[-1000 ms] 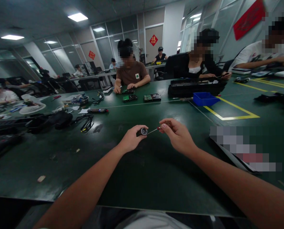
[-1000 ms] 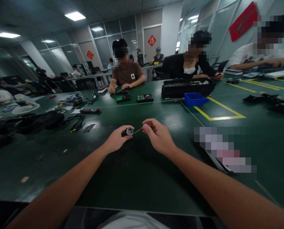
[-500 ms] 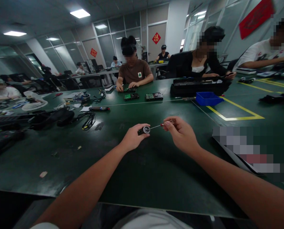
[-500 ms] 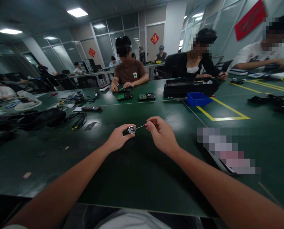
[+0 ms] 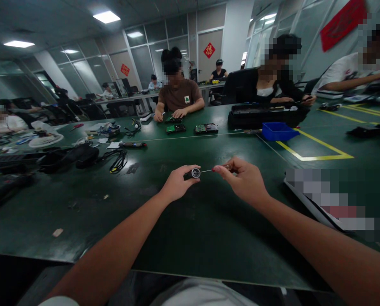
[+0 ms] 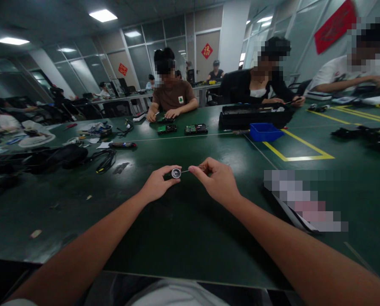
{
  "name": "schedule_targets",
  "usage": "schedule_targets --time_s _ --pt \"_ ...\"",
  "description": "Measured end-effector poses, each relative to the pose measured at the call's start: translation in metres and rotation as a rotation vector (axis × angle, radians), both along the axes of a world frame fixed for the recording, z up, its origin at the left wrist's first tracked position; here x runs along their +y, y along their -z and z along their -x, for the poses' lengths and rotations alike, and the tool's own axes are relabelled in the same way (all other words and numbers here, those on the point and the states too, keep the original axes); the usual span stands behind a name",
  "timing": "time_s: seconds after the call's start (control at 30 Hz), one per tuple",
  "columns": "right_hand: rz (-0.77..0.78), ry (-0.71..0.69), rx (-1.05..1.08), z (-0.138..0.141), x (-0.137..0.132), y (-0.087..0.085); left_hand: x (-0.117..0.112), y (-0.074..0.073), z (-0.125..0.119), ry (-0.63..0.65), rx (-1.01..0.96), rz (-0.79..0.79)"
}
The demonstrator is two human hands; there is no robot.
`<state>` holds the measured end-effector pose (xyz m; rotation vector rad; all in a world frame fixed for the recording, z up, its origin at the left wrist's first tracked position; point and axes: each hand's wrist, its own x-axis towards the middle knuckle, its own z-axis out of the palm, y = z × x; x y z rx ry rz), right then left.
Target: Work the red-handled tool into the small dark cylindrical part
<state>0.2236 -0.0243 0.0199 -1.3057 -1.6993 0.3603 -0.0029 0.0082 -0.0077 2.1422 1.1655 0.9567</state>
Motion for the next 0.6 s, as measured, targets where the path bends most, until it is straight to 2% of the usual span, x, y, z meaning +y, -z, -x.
schedule_targets --time_s 0.1,0.2,0.3,0.43,0.6 --pt "-0.046 -0.044 -0.019 -0.0002 -0.0025 -0.0006 -0.0010 -0.0009 -0.0003 0.004 0.007 -0.002" --pt "-0.090 -0.167 -0.014 -0.0011 -0.0036 -0.0003 -0.0011 -0.0009 -0.0004 0.006 0.009 -0.011" --pt "-0.066 -0.260 -0.038 -0.0020 -0.0041 -0.0011 -0.0005 -0.0004 -0.0002 0.006 0.023 -0.018" --pt "0.008 -0.222 -0.092 -0.0013 -0.0051 -0.0043 -0.0011 -0.0015 -0.0008 0.011 0.052 -0.016" --pt "-0.010 -0.171 -0.092 0.0003 -0.0066 -0.0055 -0.0021 -0.0026 -0.0018 0.012 0.069 -0.009"
